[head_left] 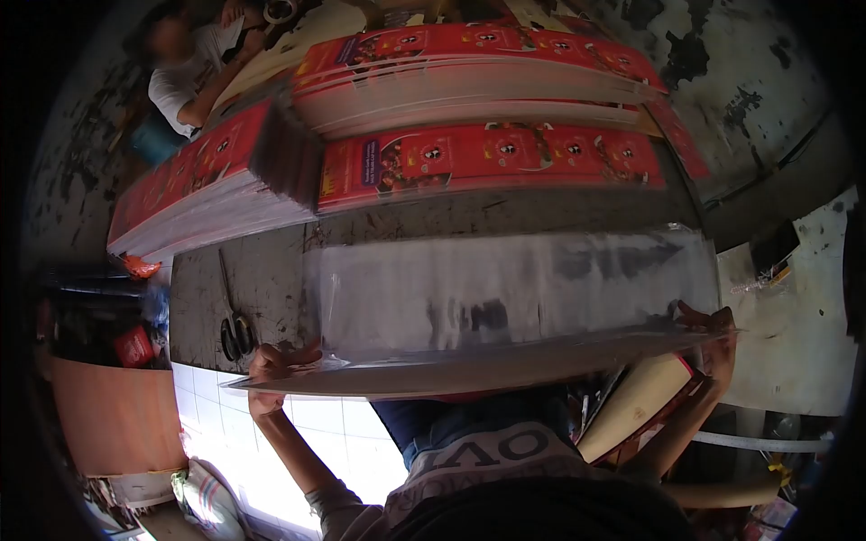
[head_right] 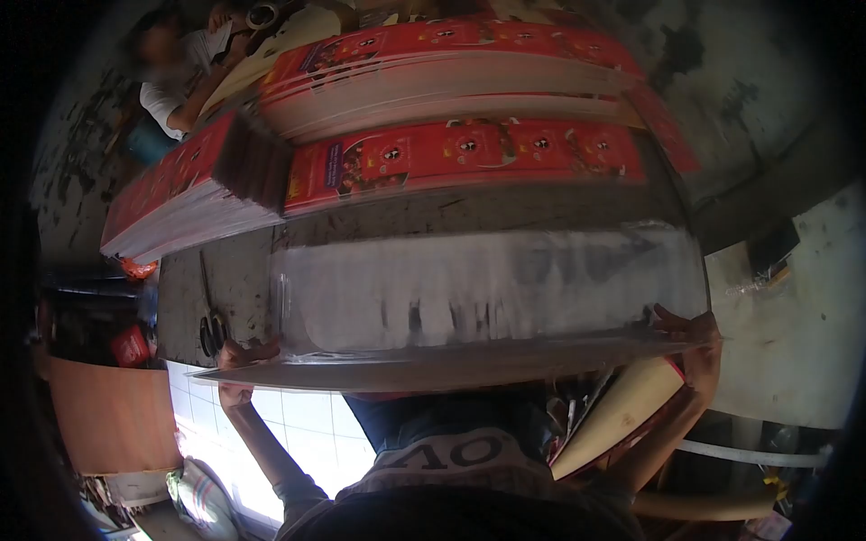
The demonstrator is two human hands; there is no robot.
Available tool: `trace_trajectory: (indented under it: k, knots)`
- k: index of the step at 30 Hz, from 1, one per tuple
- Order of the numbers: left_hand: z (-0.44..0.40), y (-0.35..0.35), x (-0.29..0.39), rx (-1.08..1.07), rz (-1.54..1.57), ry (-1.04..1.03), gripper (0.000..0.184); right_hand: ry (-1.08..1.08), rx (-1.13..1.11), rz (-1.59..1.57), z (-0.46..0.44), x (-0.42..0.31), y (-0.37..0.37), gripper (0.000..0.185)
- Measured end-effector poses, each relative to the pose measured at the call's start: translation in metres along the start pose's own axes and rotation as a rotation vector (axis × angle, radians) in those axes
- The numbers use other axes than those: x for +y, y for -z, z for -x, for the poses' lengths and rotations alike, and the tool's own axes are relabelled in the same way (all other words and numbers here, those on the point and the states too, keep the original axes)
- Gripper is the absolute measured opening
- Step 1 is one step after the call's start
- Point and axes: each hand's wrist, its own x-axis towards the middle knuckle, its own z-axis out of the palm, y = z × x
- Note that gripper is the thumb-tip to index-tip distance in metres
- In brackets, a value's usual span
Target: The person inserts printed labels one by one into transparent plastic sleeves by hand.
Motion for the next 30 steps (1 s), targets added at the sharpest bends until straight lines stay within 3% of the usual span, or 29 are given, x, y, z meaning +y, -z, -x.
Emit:
trace_trajectory:
  k: [1,3,4,6,7,10,13,15,17,19,21,23,24,27,28,30]
  knots:
    - [0.02,0.027,-0.003,0.134,-0.278,0.253,0.031,0.001,0.005,0.0,-0.004,-0.004,-0.005,0.034]
    - [0.019,0.005,-0.002,0.219,-0.058,0.165,0.03,0.075,-0.266,-0.011,-0.01,-0.009,-0.015,0.029]
    - [0.018,-0.004,-0.002,0.246,0.015,0.135,0.031,0.076,-0.263,-0.011,-0.008,-0.01,-0.014,0.029]
    - [0.017,-0.008,-0.002,0.178,-0.197,0.054,0.033,-0.016,-0.247,0.285,-0.007,-0.012,-0.01,0.027]
    - [0.015,-0.011,0.0,0.177,-0.198,0.051,0.033,-0.013,-0.247,0.285,-0.006,-0.012,-0.011,0.027]
    - [0.006,-0.01,0.006,0.14,-0.327,0.077,0.036,-0.067,-0.141,0.397,-0.003,-0.014,-0.021,0.028]
    - [-0.002,0.005,0.012,-0.147,-0.47,0.051,0.043,-0.009,0.042,0.455,-0.004,-0.013,-0.03,0.028]
    - [-0.004,-0.001,0.017,-0.022,-0.585,0.154,0.044,0.093,0.097,0.496,-0.001,-0.003,-0.026,0.026]
    - [0.004,0.012,0.012,-0.028,-0.62,0.178,0.041,0.018,0.198,0.48,0.003,0.003,-0.023,0.027]
    - [0.02,0.024,-0.003,0.242,-0.317,0.225,0.041,-0.057,0.301,0.463,0.001,0.0,-0.026,0.028]
    - [0.026,0.045,-0.015,0.099,-0.028,0.138,0.052,-0.048,0.303,0.551,-0.01,-0.01,-0.04,0.028]
    - [0.027,0.04,-0.023,0.195,0.275,0.028,0.07,-0.037,0.28,0.523,-0.018,-0.011,-0.04,0.03]
    - [0.022,0.032,-0.024,0.195,0.275,0.027,0.07,-0.028,0.254,0.494,-0.02,-0.011,-0.04,0.032]
    - [-0.001,0.0,-0.022,-0.064,0.804,-0.142,0.082,0.038,0.304,0.431,-0.027,-0.004,-0.042,0.035]
    - [-0.007,-0.012,-0.02,-0.088,0.853,-0.128,0.081,0.039,0.303,0.431,-0.029,-0.007,-0.046,0.035]
    - [-0.011,-0.015,-0.026,-0.063,0.832,-0.151,0.078,-0.156,0.38,0.14,-0.033,-0.017,-0.059,0.03]
